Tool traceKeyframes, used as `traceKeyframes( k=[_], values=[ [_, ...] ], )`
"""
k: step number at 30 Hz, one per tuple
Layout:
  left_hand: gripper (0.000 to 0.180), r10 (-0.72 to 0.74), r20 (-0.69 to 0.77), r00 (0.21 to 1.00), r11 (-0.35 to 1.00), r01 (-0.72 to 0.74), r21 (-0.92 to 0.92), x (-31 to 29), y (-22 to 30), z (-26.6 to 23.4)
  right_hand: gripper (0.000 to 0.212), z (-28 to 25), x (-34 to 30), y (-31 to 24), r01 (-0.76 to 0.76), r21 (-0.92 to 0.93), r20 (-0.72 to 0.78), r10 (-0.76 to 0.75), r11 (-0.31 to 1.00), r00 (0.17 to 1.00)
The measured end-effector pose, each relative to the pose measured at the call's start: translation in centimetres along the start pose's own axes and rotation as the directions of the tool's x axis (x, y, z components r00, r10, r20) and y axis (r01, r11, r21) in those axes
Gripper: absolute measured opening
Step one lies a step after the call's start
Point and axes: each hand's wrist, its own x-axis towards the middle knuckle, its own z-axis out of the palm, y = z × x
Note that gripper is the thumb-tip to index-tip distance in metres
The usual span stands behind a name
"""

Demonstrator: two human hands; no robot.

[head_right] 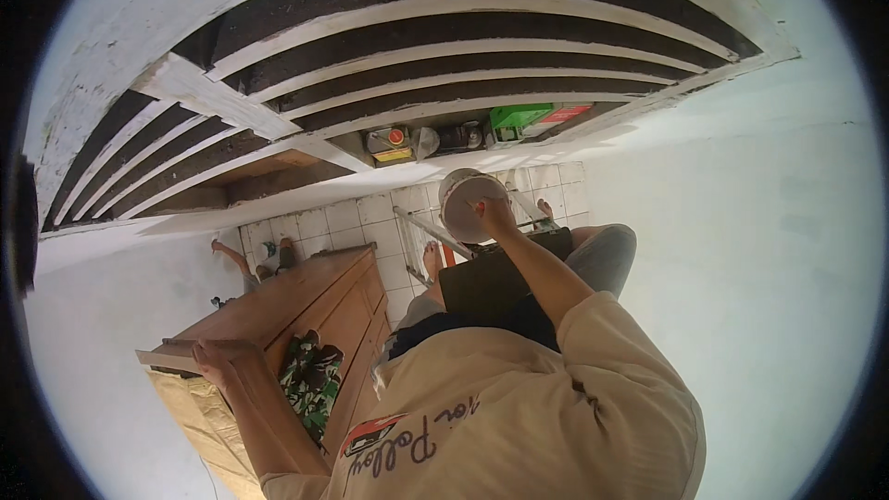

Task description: The person applies a clear liquid coating to a section of an indoor wall above a vent window using a paintbrush, occasionally dipping the brush into a plastic bucket placed below.

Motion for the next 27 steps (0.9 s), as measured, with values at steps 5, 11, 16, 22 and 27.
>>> traceKeyframes(
  k=[5,11,16,22,27],
  values=[
    [0.033,-0.062,0.023,0.998,0.998,0.062,-0.007,-0.1,1.2,-0.6,0.023,2.9,0.6,1.5,-0.045,-0.044,0.067,0.048,0.998,0.997],
    [0.035,-0.119,0.045,0.992,0.993,0.120,-0.004,-0.3,1.9,-1.4,0.021,4.0,0.7,1.2,-0.125,-0.096,0.118,0.136,0.987,0.984],
    [0.037,-0.166,0.070,0.984,0.986,0.167,-0.002,0.5,2.9,-1.9,0.024,2.5,1.0,1.4,-0.055,0.007,0.080,0.054,0.998,0.995],
    [0.032,-0.102,-0.008,0.995,0.994,0.101,-0.049,-0.2,1.0,-1.1,0.031,-5.3,-0.5,0.8,-0.355,0.347,0.162,0.317,0.868,0.934],
    [0.031,-0.072,0.022,0.997,0.996,0.073,-0.046,0.5,2.0,-0.7,0.040,-8.5,-1.3,2.2,-0.510,0.633,0.214,0.500,0.583,0.839]
  ],
)
